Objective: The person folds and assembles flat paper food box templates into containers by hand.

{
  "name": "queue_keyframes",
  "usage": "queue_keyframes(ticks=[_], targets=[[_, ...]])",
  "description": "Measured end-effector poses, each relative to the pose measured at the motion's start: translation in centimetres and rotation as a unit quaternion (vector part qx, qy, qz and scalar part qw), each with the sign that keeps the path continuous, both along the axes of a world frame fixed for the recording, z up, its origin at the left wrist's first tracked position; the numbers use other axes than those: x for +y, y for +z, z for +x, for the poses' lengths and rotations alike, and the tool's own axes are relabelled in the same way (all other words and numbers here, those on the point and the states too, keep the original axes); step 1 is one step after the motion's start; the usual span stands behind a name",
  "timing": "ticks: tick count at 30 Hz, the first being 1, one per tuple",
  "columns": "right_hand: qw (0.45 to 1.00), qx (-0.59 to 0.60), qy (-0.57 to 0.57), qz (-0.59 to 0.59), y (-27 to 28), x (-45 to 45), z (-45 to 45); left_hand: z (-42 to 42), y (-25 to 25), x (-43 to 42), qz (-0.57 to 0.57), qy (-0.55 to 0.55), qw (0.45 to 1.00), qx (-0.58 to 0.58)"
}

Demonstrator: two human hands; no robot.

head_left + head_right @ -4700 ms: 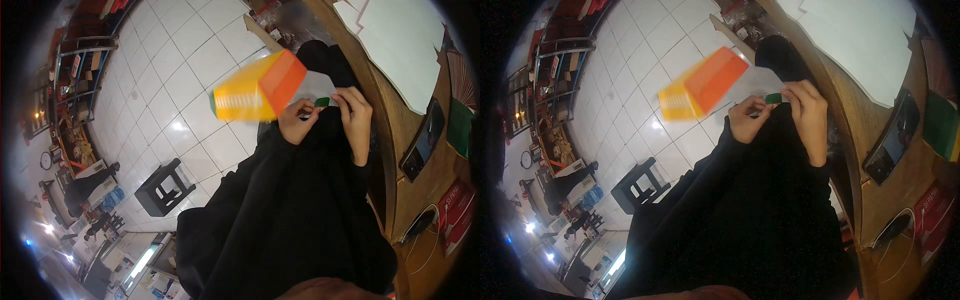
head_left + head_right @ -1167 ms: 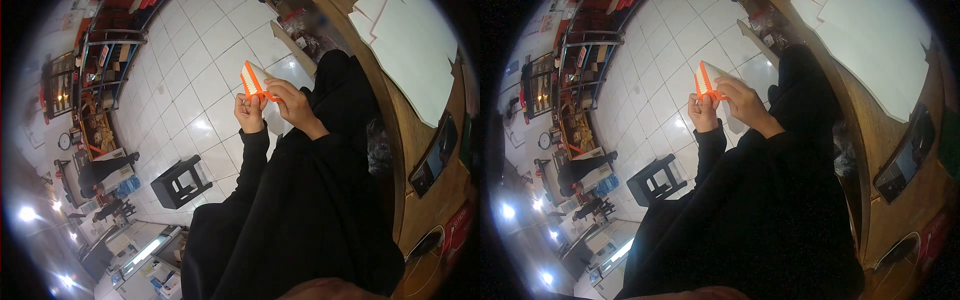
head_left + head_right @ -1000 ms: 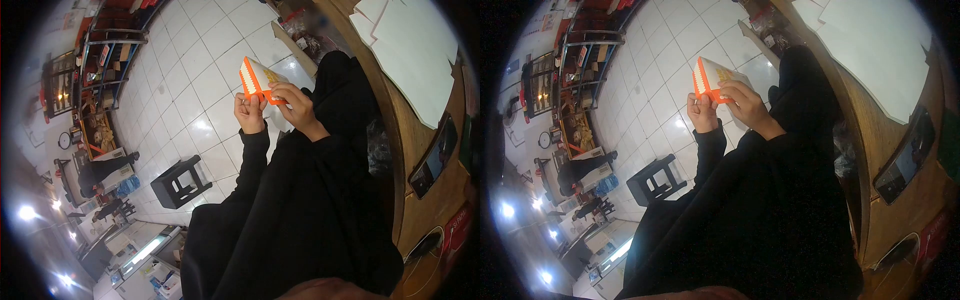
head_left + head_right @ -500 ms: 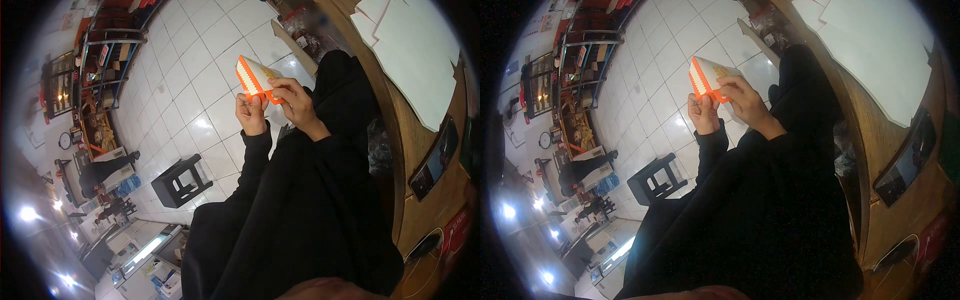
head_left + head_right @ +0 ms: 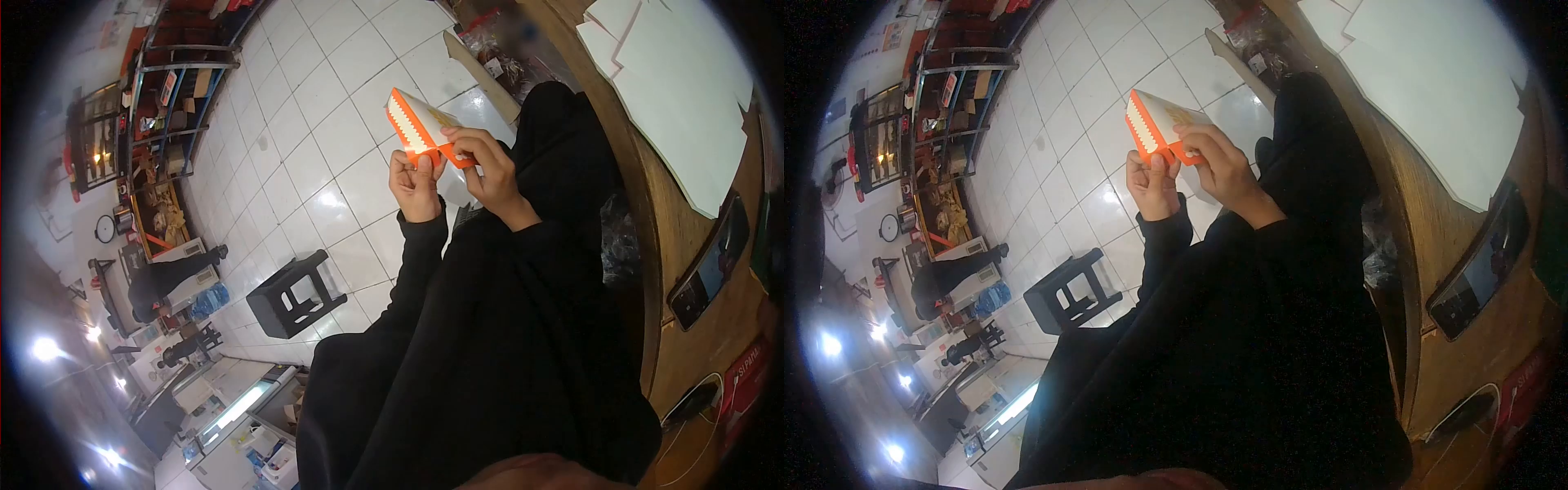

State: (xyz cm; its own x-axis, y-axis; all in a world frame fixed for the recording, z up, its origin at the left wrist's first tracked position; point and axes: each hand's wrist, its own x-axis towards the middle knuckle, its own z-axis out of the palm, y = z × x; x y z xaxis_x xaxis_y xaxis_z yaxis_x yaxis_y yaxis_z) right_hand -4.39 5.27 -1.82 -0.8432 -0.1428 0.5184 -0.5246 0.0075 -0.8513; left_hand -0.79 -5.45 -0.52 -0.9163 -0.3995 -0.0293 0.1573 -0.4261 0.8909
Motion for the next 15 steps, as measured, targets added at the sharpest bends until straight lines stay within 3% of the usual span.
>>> queue_keyframes(ticks=[15], targets=[[1.0, -0.007, 0.006, -0.008, 0.65, 0.56, -0.38, -0.81, 0.89, 0.06, -0.069, 0.015, 0.997, 0.004]])
